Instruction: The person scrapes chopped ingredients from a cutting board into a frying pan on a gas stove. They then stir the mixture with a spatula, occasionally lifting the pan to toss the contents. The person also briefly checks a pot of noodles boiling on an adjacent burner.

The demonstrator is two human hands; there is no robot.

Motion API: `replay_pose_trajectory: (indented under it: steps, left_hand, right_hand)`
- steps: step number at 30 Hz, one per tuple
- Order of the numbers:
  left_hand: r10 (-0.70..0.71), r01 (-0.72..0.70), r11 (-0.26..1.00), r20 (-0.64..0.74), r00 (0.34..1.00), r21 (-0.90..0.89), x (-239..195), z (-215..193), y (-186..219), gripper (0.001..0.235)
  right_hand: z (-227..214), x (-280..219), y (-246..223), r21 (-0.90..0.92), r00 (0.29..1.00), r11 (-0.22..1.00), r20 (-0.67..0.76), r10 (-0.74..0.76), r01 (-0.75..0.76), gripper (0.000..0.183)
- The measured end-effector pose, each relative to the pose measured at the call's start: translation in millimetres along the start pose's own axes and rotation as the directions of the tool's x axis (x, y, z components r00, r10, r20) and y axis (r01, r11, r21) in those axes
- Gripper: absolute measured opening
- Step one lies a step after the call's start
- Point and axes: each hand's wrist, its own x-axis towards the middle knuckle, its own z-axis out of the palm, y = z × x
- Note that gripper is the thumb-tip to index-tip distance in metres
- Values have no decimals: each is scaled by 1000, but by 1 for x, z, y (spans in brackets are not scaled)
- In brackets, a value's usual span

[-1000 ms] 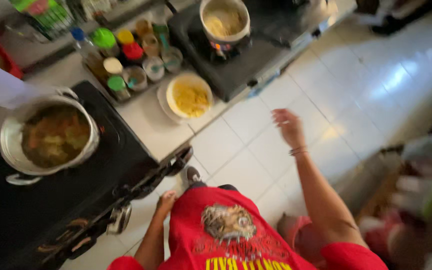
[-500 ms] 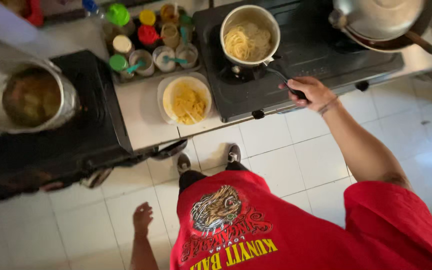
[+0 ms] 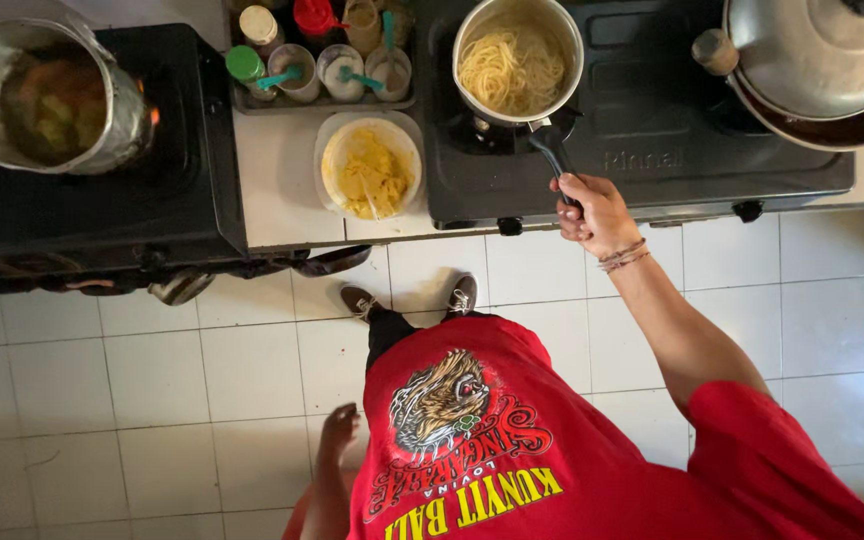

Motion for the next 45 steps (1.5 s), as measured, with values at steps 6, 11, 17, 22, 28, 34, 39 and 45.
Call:
replay_pose_trajectory:
  steps: [6, 11, 17, 22, 28, 34, 39, 45]
  left_hand:
    - [137, -135, 991, -97, 986, 19, 42, -27, 10, 35]
    - [96, -95, 995, -131, 987, 14, 57, -46, 15, 34]
    - [58, -53, 997, -118, 991, 48, 54, -54, 10, 35]
    - [30, -24, 998, -108, 994, 59, 52, -58, 2, 35]
    - [47, -41, 998, -112, 993, 54, 49, -62, -10, 34]
    - [81, -85, 996, -97, 992, -36, 38, -55, -14, 30]
    - [118, -128, 989, -113, 987, -79, 8, -43, -7, 30]
    - [75, -49, 898, 42, 996, -438, -50, -25, 23, 34]
  right_hand:
    - [2, -1, 0, -7, 1000, 1000, 5, -8, 8, 20]
    - [8, -4, 2, -1, 1000, 1000, -14, -23, 23, 19]
    - [27, -3, 14, 59, 998, 998, -57, -31, 34, 22]
    - [58, 1, 38, 154, 990, 985, -131, -58, 79, 26]
    - [94, 17, 67, 329, 988, 932, -80, -133, 152, 31]
    - [140, 37, 78, 419, 988, 898, 18, -153, 132, 34]
    - [161, 39, 80, 426, 986, 898, 73, -152, 107, 44]
    - [145, 5, 173, 328, 990, 939, 56, -128, 103, 43]
